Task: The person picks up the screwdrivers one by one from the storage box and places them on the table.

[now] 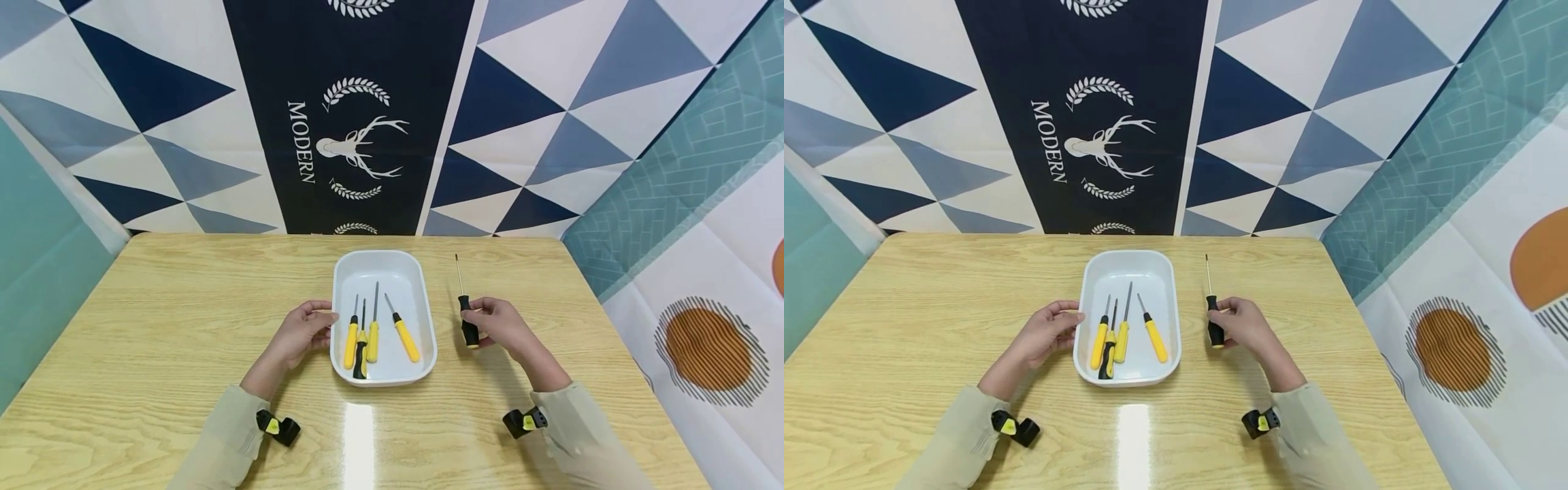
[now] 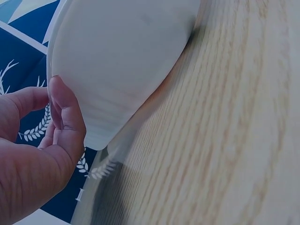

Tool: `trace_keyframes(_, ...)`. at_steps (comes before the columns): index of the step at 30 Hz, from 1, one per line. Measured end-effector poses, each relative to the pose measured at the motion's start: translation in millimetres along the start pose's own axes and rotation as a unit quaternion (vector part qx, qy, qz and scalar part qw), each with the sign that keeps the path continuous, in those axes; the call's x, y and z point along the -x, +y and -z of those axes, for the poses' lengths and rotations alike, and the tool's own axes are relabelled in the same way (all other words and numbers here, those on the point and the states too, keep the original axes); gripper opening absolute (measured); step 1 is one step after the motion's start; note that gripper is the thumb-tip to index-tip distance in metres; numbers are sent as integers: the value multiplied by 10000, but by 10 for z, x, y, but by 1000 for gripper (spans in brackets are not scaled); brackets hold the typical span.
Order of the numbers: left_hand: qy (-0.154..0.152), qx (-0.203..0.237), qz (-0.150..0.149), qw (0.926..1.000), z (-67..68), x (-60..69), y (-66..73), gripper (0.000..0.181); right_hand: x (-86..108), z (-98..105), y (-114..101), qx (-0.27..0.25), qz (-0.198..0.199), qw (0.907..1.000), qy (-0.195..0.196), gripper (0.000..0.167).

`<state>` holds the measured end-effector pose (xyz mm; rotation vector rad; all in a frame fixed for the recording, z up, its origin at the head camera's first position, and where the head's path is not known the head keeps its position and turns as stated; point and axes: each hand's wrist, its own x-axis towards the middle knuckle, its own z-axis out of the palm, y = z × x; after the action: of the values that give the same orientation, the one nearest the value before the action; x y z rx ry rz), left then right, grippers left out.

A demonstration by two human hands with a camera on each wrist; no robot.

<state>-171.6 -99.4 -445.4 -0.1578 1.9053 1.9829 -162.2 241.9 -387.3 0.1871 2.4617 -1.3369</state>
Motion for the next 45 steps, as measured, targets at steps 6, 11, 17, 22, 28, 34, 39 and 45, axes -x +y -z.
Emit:
trace_keyframes(6,44,-52,-17,10000,-7,-6,-9,39,-4,9,23,-64,-27,10000,-22,44)
trace_keyframes(11,36,-38,-20,10000,-12,10,-3,40,0,35,42,-163,37,9998,-85,45)
trace_keyframes(17,10,-35,-38,10000,-4,11,-7,41,4,54,67,-180,31,9998,-95,46)
trace_keyframes(22,55,-34,-2,10000,-6,-2,-10,39,-37,59,113,-190,-80,9998,-83,44)
trace_keyframes(28,56,-7,19,10000,-3,-6,-18,39,-58,59,141,-204,-128,9996,-111,43)
trace_keyframes(34,1,15,-30,10000,6,8,-13,41,-88,57,163,-182,-160,9997,-81,44)
trace_keyframes(39,-41,60,-22,10000,1,17,-2,43,-87,51,181,-175,-222,9996,-49,46)
trace_keyframes(45,-40,62,-16,10000,-1,17,0,42,-97,49,236,-189,-304,9994,-33,46)
